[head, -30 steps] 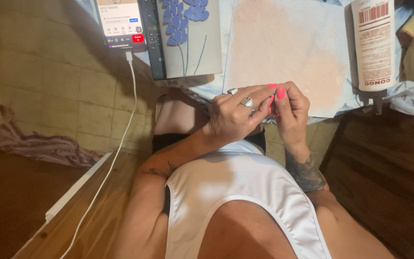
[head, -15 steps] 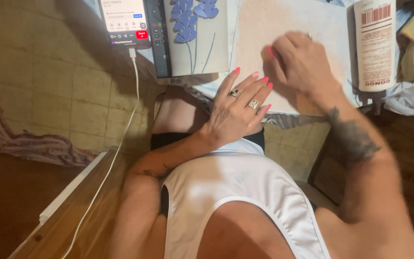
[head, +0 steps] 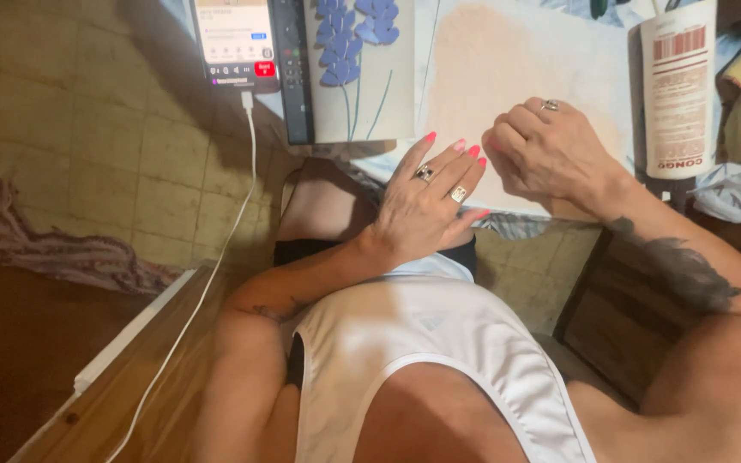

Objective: Decorating a white cylinder by gluing small blue flower cutouts onto its surface.

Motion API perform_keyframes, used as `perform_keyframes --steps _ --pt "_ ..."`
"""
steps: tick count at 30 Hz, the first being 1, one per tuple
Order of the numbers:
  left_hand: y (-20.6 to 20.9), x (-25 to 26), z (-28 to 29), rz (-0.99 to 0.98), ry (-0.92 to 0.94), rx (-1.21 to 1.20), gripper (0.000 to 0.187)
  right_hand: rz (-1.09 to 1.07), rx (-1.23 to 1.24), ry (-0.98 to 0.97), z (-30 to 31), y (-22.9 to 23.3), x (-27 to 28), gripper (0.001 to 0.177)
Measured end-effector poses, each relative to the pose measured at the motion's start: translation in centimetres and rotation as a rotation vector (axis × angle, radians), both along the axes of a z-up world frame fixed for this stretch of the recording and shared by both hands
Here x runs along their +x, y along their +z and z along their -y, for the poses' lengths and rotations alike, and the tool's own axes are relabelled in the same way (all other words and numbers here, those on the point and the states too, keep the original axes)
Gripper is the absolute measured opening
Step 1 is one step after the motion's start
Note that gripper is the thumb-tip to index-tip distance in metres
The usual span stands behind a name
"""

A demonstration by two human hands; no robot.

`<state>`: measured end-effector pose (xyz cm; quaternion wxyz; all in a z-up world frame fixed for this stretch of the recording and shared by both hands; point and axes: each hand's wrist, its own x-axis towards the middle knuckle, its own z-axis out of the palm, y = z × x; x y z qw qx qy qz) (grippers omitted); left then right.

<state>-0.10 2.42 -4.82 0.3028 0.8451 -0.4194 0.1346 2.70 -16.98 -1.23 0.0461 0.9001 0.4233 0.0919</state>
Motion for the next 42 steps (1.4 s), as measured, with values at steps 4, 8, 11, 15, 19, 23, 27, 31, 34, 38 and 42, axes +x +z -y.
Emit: perform_keyframes --steps 4,8,11,15,19,23,27,31,34,38,42 --pt "-0.1 0.1 -0.1 -0.017 -0.017 0.010 0.043 -0.020 0.024 -0.144 -1.4 -0.7 3.4 0.015" --pt "0.3 0.0 -0.2 -0.042 -0.035 0.037 0.046 0.152 0.033 -0.097 -1.8 -1.3 7.0 0.020" --pt "0.1 0.1 -0.1 -0.036 -0.034 0.033 0.044 -0.030 0.121 -0.070 -1.2 -0.3 4.0 0.017" --pt "-2.1 -0.3 1.0 0.010 0.006 -0.215 0.042 0.025 0.137 -0.137 1.4 -1.6 -1.9 0.006" --pt "-1.8 0.1 0.8 0.044 -0.011 -0.202 0.041 0.040 0.138 -0.164 1.0 -1.5 -1.2 0.005" --pt "-0.1 0.2 -0.1 -0.022 -0.060 0.042 0.044 0.017 0.120 -0.124 -1.1 -2.1 4.6 0.008" --pt "0.1 0.1 -0.1 -0.031 -0.051 0.032 0.043 0.159 0.127 -0.136 -1.7 -2.0 6.1 0.020" --pt "0.1 0.2 0.1 -0.012 -0.060 0.026 0.042 -0.097 0.152 -0.123 0.0 0.1 0.1 0.011" --pt "0.2 0.3 0.0 -0.002 -0.069 0.003 0.039 -0.079 0.100 -0.173 1.7 0.3 -3.6 0.018" --pt "0.2 0.3 0.1 0.019 -0.062 0.011 0.039 -0.122 0.152 -0.172 1.1 0.5 -2.4 0.014" --pt "0.2 0.1 0.3 0.003 -0.049 0.037 0.042 -0.036 0.177 -0.107 -1.1 -2.0 4.3 0.006"
